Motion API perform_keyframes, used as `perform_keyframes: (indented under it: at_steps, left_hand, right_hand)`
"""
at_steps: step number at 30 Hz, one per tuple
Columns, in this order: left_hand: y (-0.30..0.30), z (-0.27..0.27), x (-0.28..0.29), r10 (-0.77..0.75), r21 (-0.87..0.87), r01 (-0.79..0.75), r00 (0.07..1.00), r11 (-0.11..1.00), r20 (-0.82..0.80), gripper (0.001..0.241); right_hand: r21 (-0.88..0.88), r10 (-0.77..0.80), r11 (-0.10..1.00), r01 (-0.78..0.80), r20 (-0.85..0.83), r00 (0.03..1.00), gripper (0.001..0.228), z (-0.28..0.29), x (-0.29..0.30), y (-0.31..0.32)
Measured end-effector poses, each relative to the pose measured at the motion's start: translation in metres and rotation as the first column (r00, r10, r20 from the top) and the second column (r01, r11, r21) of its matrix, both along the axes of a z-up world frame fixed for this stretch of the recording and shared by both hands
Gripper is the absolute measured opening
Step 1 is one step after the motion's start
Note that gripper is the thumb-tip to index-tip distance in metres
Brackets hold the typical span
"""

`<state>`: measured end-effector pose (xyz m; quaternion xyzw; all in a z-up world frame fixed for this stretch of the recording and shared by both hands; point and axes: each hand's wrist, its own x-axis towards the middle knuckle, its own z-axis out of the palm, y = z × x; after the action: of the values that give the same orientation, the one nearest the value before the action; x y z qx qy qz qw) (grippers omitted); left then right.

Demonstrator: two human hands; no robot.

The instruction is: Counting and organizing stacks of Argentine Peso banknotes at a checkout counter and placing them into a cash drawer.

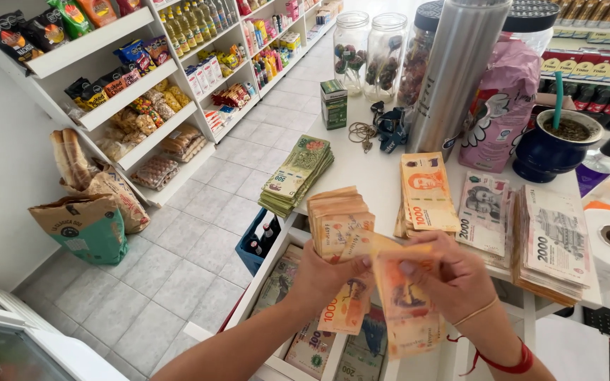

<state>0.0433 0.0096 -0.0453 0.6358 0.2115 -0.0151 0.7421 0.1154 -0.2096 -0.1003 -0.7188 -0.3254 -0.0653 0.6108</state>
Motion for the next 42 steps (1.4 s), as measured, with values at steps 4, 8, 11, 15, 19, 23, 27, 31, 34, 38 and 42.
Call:
perform_keyframes:
  at_steps: [4, 8, 11, 15, 19, 23, 27, 31, 34, 38, 42]
  left_hand:
    - [-0.004, -0.001, -0.001, -0.166, 0.140, 0.153, 0.982, 0.978, 0.090, 0.036]
    - [-0.004, 0.002, 0.000, -0.256, 0.140, 0.241, 0.962, 0.960, 0.100, 0.045]
    - [-0.002, 0.014, 0.000, -0.113, 0.121, 0.114, 0.993, 0.986, -0.018, 0.046]
    - [0.007, 0.027, -0.001, 0.264, -0.005, -0.265, 0.961, 0.964, -0.086, 0.086]
    - [0.011, 0.015, -0.002, 0.093, 0.024, -0.096, 0.992, 0.995, 0.085, 0.054]
    - [0.007, 0.005, -0.003, -0.263, 0.136, 0.244, 0.954, 0.960, 0.145, 0.045]
    - [0.005, 0.009, -0.008, -0.203, 0.221, 0.177, 0.974, 0.959, 0.099, 0.036]
    - [0.003, -0.001, -0.009, 0.085, 0.037, -0.097, 0.966, 0.995, 0.246, 0.044]
    - [-0.005, -0.019, -0.010, -0.013, 0.125, -0.055, 0.873, 0.991, 0.487, 0.022]
    - [-0.018, -0.009, -0.022, -0.254, 0.039, 0.311, 0.691, 0.950, 0.677, 0.049]
    - [-0.016, -0.003, -0.020, -0.254, 0.106, 0.231, 0.864, 0.967, 0.435, 0.069]
  right_hand:
    - [-0.024, 0.043, 0.999, -0.045, -0.096, 0.994, 0.017, 0.018, -0.014, 0.012]
    - [0.005, -0.259, 0.966, 0.259, 0.003, 0.966, 0.014, 0.045, -0.022, -0.010]
    - [-0.083, -0.367, 0.929, 0.360, -0.088, 0.926, 0.016, 0.044, -0.024, -0.049]
    - [-0.501, -0.257, 0.834, 0.232, 0.019, 0.966, 0.020, 0.029, -0.019, -0.097]
    - [-0.508, -0.306, 0.752, 0.421, 0.298, 0.904, 0.017, 0.057, -0.046, -0.084]
    - [-0.430, 0.046, 0.898, 0.095, 0.306, 0.951, 0.018, 0.066, -0.042, -0.020]
    - [-0.599, -0.256, 0.779, 0.184, -0.036, 0.966, 0.028, 0.025, -0.017, -0.002]
    - [-0.393, -0.402, 0.789, 0.472, 0.251, 0.881, 0.047, 0.033, -0.027, -0.003]
    - [-0.072, -0.347, 0.803, 0.591, 0.750, 0.563, 0.027, 0.021, -0.037, 0.019]
    - [-0.130, -0.209, 0.948, 0.292, 0.437, 0.875, 0.029, 0.025, -0.059, 0.033]
    - [-0.143, -0.006, 0.988, 0.062, 0.365, 0.931, 0.054, 0.036, -0.061, 0.033]
